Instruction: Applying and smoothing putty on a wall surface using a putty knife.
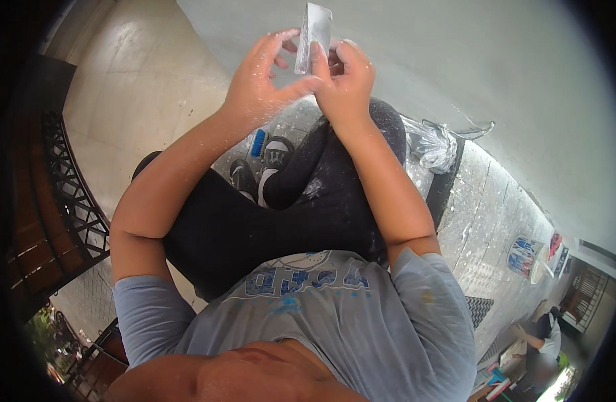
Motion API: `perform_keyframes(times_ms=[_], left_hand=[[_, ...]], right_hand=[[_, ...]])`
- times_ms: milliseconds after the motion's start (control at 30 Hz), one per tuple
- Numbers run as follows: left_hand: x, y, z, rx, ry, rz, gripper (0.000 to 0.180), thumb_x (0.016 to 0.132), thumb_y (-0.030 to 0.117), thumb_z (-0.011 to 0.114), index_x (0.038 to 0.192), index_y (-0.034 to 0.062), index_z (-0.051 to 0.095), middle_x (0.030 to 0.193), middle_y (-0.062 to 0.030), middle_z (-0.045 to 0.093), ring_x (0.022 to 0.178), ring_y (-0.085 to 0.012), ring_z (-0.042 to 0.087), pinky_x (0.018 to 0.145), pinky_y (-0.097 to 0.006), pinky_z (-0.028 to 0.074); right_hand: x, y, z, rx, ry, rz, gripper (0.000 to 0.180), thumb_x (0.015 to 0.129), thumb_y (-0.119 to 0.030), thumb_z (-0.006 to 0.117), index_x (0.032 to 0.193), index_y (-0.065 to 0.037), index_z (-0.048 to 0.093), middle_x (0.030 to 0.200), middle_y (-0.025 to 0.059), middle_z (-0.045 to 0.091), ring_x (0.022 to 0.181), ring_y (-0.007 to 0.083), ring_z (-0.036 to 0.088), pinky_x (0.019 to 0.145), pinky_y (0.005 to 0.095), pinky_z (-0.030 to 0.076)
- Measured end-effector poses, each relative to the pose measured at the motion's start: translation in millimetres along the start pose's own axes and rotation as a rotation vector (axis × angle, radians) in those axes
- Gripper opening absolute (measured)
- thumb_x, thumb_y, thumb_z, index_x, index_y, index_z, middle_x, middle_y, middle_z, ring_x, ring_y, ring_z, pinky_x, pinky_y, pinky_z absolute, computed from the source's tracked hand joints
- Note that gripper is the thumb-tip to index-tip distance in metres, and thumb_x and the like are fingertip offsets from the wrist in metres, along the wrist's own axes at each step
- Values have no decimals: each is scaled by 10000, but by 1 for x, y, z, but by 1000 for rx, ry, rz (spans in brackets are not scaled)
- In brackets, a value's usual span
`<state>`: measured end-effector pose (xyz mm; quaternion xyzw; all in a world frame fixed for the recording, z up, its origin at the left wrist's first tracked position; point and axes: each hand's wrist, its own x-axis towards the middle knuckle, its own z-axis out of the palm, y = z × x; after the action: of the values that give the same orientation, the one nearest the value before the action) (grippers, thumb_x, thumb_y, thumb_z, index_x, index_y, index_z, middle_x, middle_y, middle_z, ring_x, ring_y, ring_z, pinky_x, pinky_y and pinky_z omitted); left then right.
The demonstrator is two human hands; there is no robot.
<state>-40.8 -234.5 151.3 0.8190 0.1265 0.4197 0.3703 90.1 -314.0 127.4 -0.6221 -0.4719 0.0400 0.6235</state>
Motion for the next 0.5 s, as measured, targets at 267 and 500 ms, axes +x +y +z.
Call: perform_keyframes(times_ms=[267, 500], left_hand=[[27, -35, 40, -222, -18, -384, 454, 744, 159, 779, 1140, 48, 589, 843, -14, 612, 667, -83, 555, 561, -223, 456], [41, -38, 57, 237, -21, 177, 333, 745, 121, 768, 1036, 50, 624, 832, -3, 620, 652, -78, 569, 550, -232, 462]], right_hand=[[-9, 61, 3, -81, 336, -185, 81, 804, 0, 642, 876, 30, 663, 736, 85, 617, 589, 130, 594, 513, 232, 470], [-13, 101, -25, -25, 453, -205, 177, 751, 74, 630, 913, 17, 668, 795, 113, 623, 633, 148, 608, 511, 235, 493]])
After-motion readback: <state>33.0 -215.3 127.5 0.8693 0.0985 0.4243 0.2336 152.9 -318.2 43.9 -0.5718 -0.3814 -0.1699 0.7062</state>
